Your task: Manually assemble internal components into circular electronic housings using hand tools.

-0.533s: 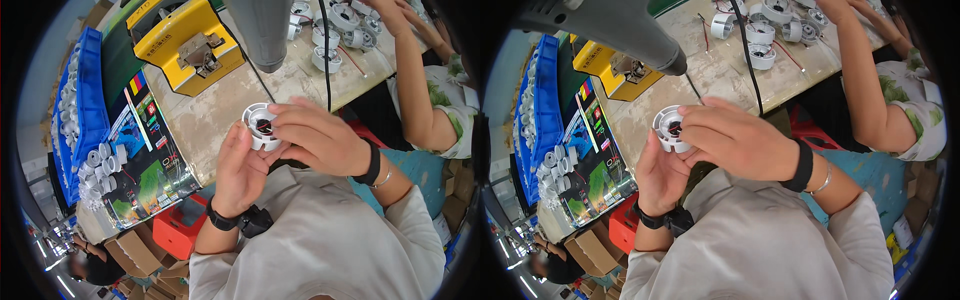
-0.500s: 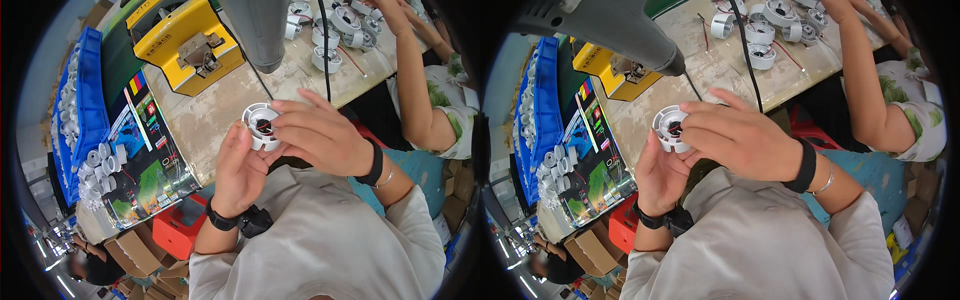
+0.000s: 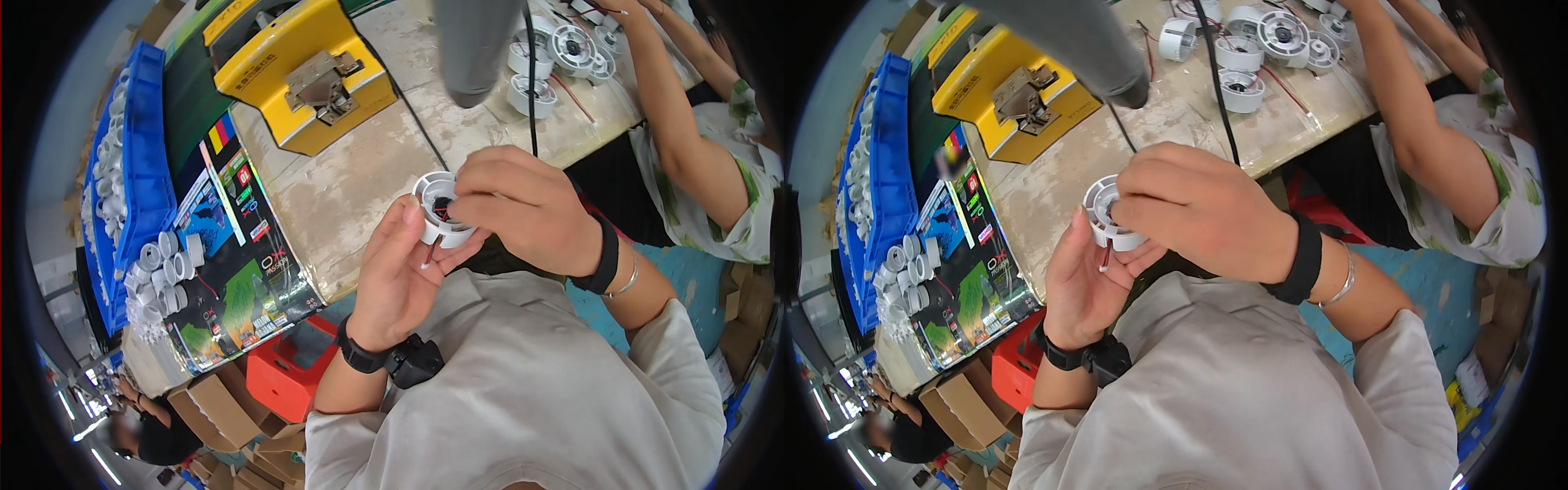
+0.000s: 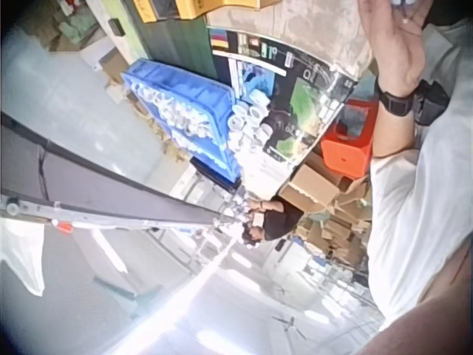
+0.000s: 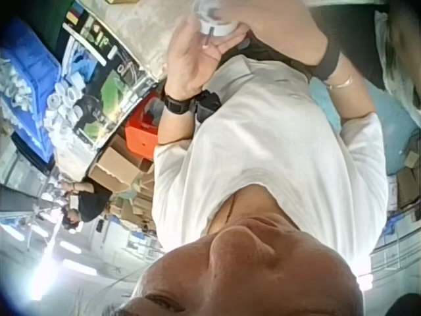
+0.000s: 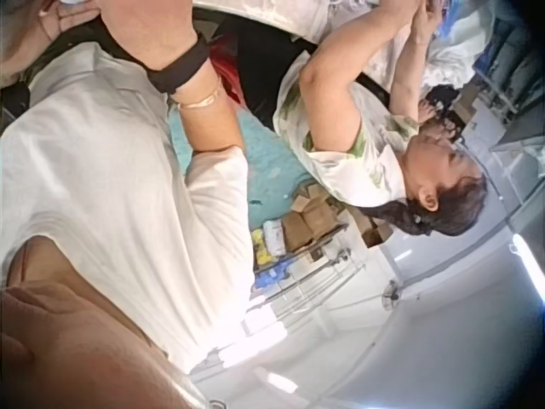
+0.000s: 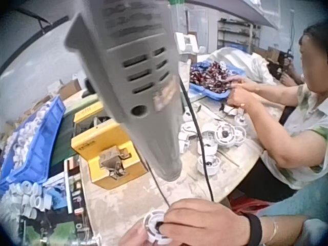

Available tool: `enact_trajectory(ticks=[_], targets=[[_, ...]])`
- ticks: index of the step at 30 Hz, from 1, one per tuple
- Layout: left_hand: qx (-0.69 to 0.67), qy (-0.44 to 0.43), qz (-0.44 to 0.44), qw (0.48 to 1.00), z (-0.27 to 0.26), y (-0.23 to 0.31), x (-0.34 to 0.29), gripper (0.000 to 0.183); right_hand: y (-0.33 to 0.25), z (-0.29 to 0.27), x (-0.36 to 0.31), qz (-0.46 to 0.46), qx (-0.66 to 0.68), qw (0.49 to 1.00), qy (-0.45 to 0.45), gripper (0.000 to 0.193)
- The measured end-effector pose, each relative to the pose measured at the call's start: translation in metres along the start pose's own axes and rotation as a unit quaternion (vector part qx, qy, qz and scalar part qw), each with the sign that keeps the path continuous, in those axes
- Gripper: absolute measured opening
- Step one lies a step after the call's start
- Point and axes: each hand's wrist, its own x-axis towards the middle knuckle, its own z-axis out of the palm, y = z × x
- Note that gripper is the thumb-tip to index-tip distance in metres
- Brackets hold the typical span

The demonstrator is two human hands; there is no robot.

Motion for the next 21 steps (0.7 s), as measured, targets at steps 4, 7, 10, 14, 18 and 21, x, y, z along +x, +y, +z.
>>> enact_trajectory(ticks=[4,7,10,14,18,21], targets=[[-0.034,0.021,0.021,0.999,-0.012,-0.006,-0.001,0.021,-0.023,0.013,0.002,0.065,0.078,0.995,0.019,0.026],[-0.091,0.036,0.018,0.995,-0.011,-0.017,0.011,0.022,-0.025,0.014,-0.002,0.027,0.003,0.996,-0.082,0.027],[-0.055,0.007,0.034,0.998,-0.006,-0.021,0.016,0.027,-0.027,0.014,-0.014,0.010,-0.089,0.993,-0.074,0.030],[-0.012,0.015,0.080,0.997,-0.008,-0.018,0.012,0.030,-0.023,0.027,-0.012,-0.025,-0.126,0.990,-0.064,0.033],[-0.027,0.007,0.046,0.999,-0.009,-0.009,0.005,0.034,-0.026,0.033,-0.004,-0.020,-0.115,0.991,-0.070,0.027],[-0.030,0.016,0.039,0.999,-0.010,-0.007,0.004,0.037,-0.029,0.035,0.000,0.006,-0.128,0.986,-0.103,0.023]])
